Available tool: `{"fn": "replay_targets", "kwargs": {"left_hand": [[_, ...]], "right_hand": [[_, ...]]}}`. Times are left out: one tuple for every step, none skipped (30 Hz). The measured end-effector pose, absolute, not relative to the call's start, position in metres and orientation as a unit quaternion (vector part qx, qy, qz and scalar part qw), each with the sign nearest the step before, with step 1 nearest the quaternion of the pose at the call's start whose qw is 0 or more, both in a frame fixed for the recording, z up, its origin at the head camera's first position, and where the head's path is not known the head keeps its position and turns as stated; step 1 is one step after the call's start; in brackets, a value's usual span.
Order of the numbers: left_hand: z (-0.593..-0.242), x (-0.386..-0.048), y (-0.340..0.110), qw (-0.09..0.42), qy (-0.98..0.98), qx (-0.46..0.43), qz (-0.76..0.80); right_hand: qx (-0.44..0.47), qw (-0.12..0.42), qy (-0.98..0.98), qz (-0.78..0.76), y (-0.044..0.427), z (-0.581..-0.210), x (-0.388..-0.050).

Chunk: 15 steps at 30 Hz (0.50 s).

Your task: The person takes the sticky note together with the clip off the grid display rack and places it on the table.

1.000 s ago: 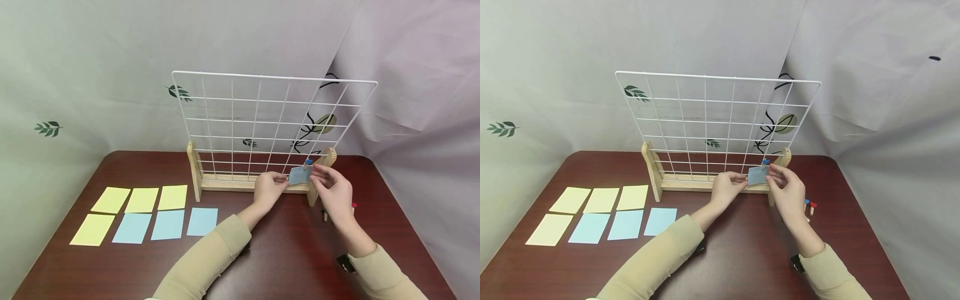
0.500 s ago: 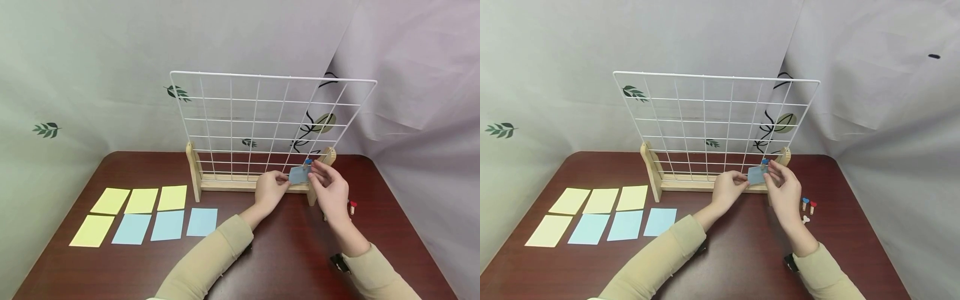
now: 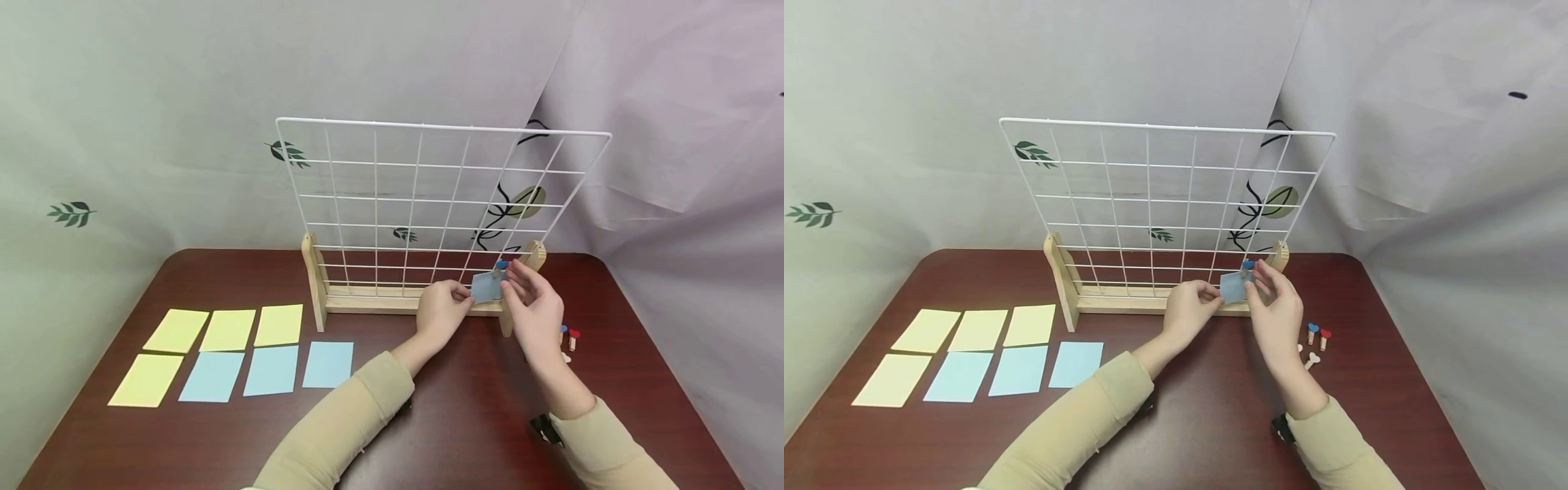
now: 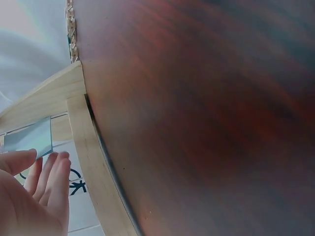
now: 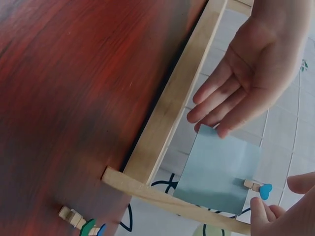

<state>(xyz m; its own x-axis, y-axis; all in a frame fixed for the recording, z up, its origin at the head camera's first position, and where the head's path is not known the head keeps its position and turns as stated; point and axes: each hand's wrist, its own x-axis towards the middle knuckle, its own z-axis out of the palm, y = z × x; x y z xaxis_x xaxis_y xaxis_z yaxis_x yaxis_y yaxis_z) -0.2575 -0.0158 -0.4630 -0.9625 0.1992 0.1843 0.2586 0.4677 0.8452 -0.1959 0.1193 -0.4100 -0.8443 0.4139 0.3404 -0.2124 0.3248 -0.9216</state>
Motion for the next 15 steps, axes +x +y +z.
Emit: {"fn": "replay_targets", "kwargs": {"left_hand": [[-0.463, -0.258, -0.015, 0.029, -0.855, -0.133, -0.501], [-0.464, -0.258, -0.015, 0.028, -0.853, -0.133, -0.504], [-0.463, -0.259, -0.015, 0.028, -0.852, -0.131, -0.506], [-0.463, -0.259, -0.015, 0.026, -0.851, -0.129, -0.508], [-0.463, -0.259, -0.014, 0.024, -0.851, -0.128, -0.51], [-0.463, -0.259, -0.014, 0.022, -0.85, -0.126, -0.511], [-0.463, -0.259, -0.014, 0.02, -0.849, -0.125, -0.512], [-0.463, -0.259, -0.014, 0.019, -0.849, -0.124, -0.513], [-0.463, -0.259, -0.014, 0.018, -0.848, -0.124, -0.514], [-0.463, -0.26, -0.013, 0.018, -0.848, -0.124, -0.515], [-0.462, -0.26, -0.013, 0.017, -0.848, -0.124, -0.514], [-0.462, -0.26, -0.013, 0.017, -0.848, -0.124, -0.515], [-0.462, -0.259, -0.013, 0.017, -0.848, -0.124, -0.515], [-0.462, -0.259, -0.013, 0.017, -0.848, -0.124, -0.515], [-0.461, -0.259, -0.013, 0.017, -0.848, -0.124, -0.515]], "right_hand": [[-0.068, 0.273, -0.764, 0.581, 0.118, -0.41, -0.196], [-0.07, 0.274, -0.761, 0.584, 0.117, -0.409, -0.197], [-0.073, 0.275, -0.758, 0.587, 0.116, -0.409, -0.197], [-0.076, 0.276, -0.755, 0.59, 0.115, -0.409, -0.198], [-0.079, 0.277, -0.753, 0.591, 0.114, -0.41, -0.199], [-0.082, 0.277, -0.751, 0.593, 0.113, -0.41, -0.2], [-0.085, 0.277, -0.751, 0.594, 0.112, -0.41, -0.201], [-0.088, 0.278, -0.749, 0.595, 0.111, -0.411, -0.202], [-0.092, 0.278, -0.747, 0.597, 0.111, -0.411, -0.203], [-0.095, 0.278, -0.743, 0.601, 0.11, -0.411, -0.204], [-0.1, 0.279, -0.739, 0.605, 0.108, -0.412, -0.205], [-0.104, 0.281, -0.733, 0.61, 0.107, -0.412, -0.206], [-0.109, 0.283, -0.729, 0.614, 0.106, -0.412, -0.207], [-0.114, 0.285, -0.724, 0.618, 0.105, -0.413, -0.208], [-0.119, 0.288, -0.72, 0.62, 0.104, -0.414, -0.21]]}}
